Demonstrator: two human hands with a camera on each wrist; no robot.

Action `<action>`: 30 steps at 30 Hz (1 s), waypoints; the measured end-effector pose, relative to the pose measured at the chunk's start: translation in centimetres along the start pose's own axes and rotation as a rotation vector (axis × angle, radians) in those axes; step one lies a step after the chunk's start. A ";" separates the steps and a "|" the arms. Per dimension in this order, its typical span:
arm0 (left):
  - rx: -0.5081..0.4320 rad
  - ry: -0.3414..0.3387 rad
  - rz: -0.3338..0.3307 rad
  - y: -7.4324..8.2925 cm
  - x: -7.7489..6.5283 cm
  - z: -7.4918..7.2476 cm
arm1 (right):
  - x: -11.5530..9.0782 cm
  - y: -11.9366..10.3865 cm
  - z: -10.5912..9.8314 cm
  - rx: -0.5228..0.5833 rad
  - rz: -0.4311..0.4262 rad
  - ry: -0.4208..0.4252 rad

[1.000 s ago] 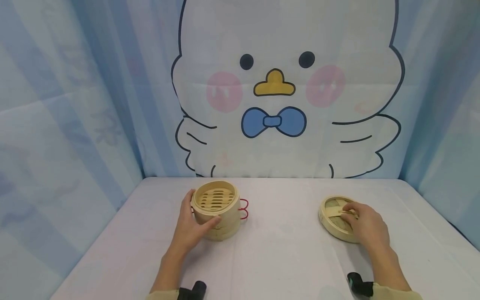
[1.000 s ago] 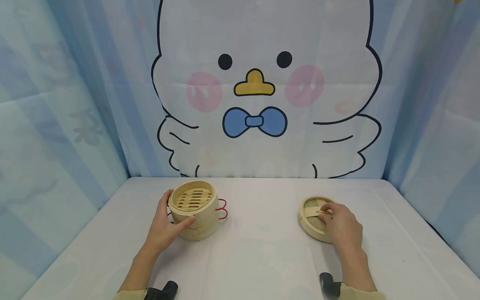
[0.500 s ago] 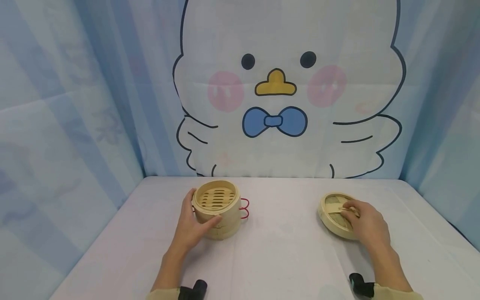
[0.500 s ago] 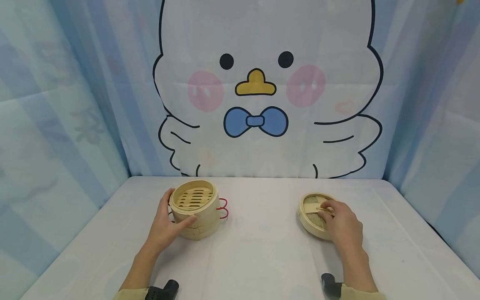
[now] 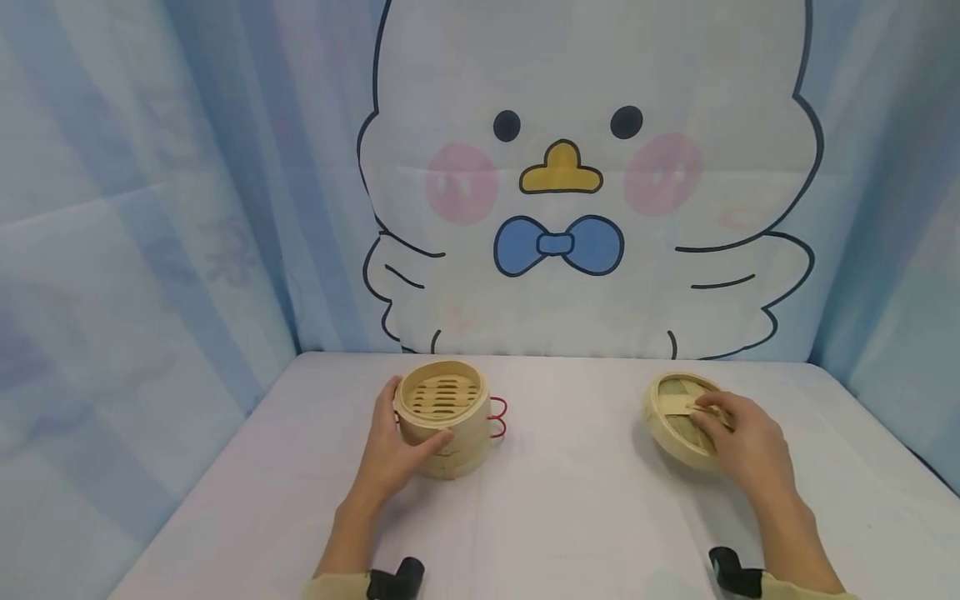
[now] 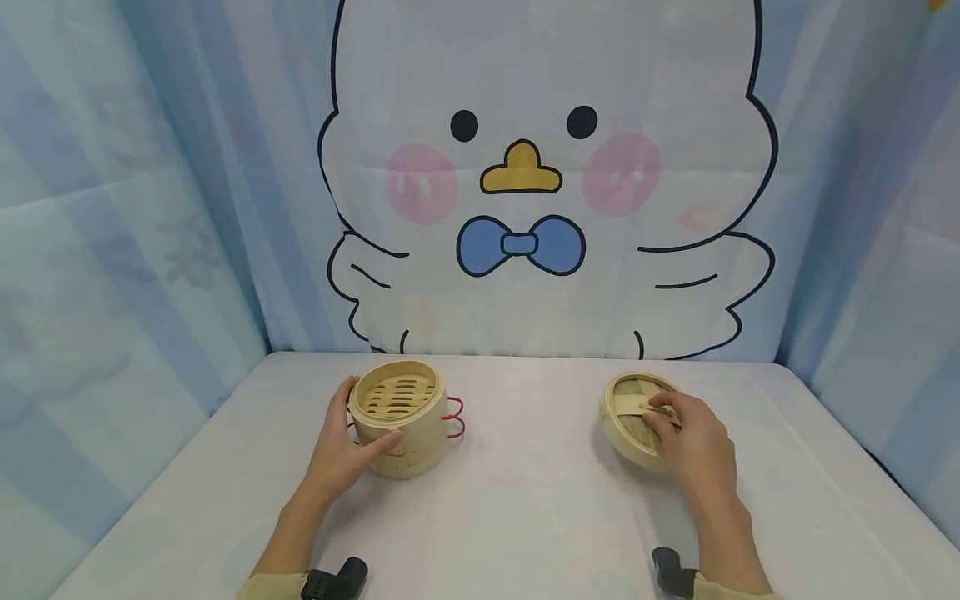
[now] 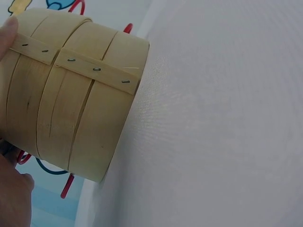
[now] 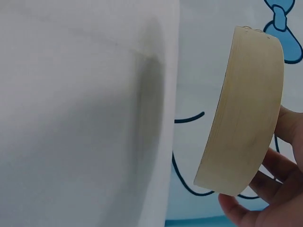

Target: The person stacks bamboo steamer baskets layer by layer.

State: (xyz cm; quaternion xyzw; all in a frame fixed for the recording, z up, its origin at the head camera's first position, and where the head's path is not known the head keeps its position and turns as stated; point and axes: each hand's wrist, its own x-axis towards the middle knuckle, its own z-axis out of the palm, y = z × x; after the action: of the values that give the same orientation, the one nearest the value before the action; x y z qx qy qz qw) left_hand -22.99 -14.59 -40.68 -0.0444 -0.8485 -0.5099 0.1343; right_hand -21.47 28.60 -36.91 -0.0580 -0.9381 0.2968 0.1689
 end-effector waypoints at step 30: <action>-0.016 0.001 0.000 0.2 0.0 -0.2 | -0.6 -7.4 0.7 0.148 -0.085 0.049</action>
State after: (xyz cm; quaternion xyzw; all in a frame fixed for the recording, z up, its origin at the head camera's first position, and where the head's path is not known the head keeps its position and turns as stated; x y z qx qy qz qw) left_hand -22.87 -14.63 -40.43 -0.0450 -0.8444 -0.5167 0.1342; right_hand -21.20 22.04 -33.30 -0.0128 -0.9108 0.3563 0.2081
